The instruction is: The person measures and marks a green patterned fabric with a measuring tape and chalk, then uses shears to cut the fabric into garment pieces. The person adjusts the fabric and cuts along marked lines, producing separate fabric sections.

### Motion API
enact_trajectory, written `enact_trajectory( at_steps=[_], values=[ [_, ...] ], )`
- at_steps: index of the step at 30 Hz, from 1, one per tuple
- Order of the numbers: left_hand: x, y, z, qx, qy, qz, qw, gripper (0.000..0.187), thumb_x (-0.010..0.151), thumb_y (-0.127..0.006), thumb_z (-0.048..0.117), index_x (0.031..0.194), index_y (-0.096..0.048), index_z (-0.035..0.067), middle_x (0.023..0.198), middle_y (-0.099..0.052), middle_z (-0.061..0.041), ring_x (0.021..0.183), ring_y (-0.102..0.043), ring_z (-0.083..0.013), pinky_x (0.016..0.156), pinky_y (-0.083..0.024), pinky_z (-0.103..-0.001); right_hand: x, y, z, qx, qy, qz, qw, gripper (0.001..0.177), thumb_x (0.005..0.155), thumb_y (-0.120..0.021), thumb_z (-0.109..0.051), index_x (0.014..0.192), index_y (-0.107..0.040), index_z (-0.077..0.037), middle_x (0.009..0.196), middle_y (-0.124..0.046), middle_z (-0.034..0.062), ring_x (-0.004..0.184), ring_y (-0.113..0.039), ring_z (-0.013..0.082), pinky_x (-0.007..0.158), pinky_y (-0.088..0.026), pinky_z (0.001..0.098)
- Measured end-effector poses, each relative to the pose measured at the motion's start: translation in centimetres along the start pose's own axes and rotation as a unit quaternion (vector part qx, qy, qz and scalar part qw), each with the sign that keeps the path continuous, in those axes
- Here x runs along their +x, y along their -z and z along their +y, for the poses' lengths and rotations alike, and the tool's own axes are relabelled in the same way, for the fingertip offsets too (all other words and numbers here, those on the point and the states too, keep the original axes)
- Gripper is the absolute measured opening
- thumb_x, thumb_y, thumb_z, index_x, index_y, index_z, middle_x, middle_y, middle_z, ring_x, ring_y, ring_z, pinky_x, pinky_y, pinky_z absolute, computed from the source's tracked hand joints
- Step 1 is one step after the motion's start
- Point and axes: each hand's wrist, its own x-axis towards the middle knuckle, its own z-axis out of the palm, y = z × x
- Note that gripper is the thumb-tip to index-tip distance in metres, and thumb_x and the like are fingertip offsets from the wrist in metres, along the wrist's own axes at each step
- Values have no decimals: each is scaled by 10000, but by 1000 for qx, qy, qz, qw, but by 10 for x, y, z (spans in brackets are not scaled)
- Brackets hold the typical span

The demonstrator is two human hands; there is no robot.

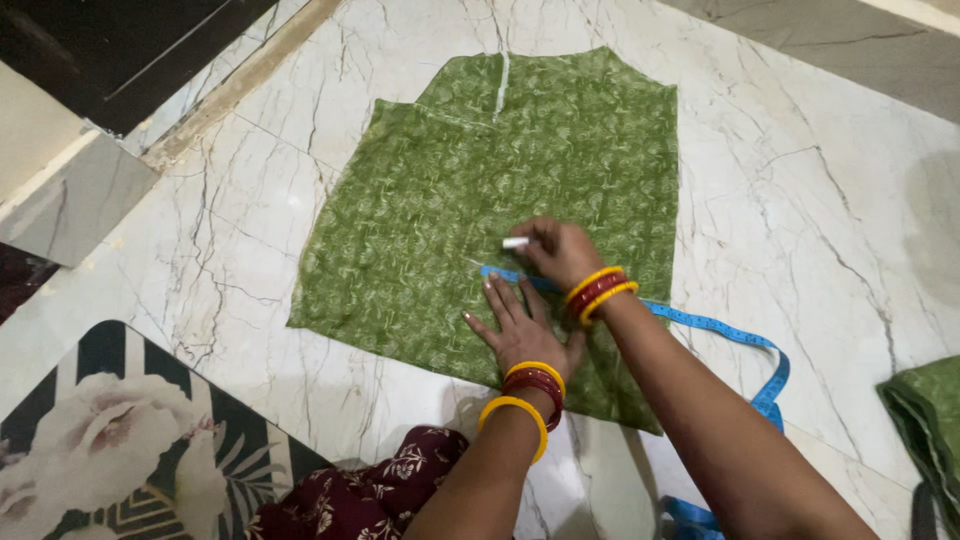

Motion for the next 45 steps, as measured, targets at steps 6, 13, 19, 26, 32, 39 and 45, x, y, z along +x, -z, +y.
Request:
enact_trajectory(
  at_steps=[6,13,19,26,32,39,45],
  values=[
    [1,1,2,14,10,-18,1000,1236,773,-664,662,1617,-16,33,1680,77,-282,1553,134,-427,1141,12,-754,-26,-15,9,-54,9,32,998,207,923,-723,-133,1112,-773,-65,1021,-805,119,880,-772,168,802,-612,317],
    [3,-8,-2,-18,3,7,1000,1267,733,-717,581,1606,-31,-30,1671,57,-293,1552,118,-425,1187,69,-661,-33,-20,-11,-36,-30,68,997,213,928,-703,-133,1127,-759,-80,1011,-794,117,886,-767,166,781,-608,317],
    [29,-12,-28,-105,26,221,969,670,894,-605,317,1449,-416,-7,1591,-324,-228,1503,-240,-376,1184,-120,-626,-28,-20,-17,-72,18,113,991,180,910,-726,-106,1075,-789,-72,998,-781,140,872,-762,206,778,-603,331],
    [91,17,-96,-219,124,231,940,235,851,-739,408,939,-711,191,1205,-620,-59,1240,-498,-292,977,-324,-554,-26,-42,-16,-75,35,125,989,151,866,-791,-116,1008,-779,-65,965,-762,132,830,-765,219,757,-614,348],
    [96,17,-86,-244,152,202,936,347,786,-822,485,890,-703,175,1166,-616,-63,1210,-509,-287,969,-317,-534,-19,-53,-16,-149,103,108,977,160,837,-774,-72,994,-793,-47,933,-752,169,826,-727,311,782,-583,389],
    [95,19,-91,-245,155,213,933,267,793,-833,374,915,-703,175,1148,-622,-49,1208,-513,-279,960,-317,-547,-22,-60,-28,-139,95,118,979,141,876,-729,-68,1003,-778,-31,957,-737,186,863,-716,343,810,-577,399],
    [91,24,-91,-246,156,201,935,271,796,-835,360,935,-693,176,1155,-610,-40,1204,-512,-259,974,-311,-529,-25,-57,-38,-158,115,107,975,125,911,-691,-76,992,-766,-16,975,-718,193,882,-702,370,806,-573,425]
  ],
)
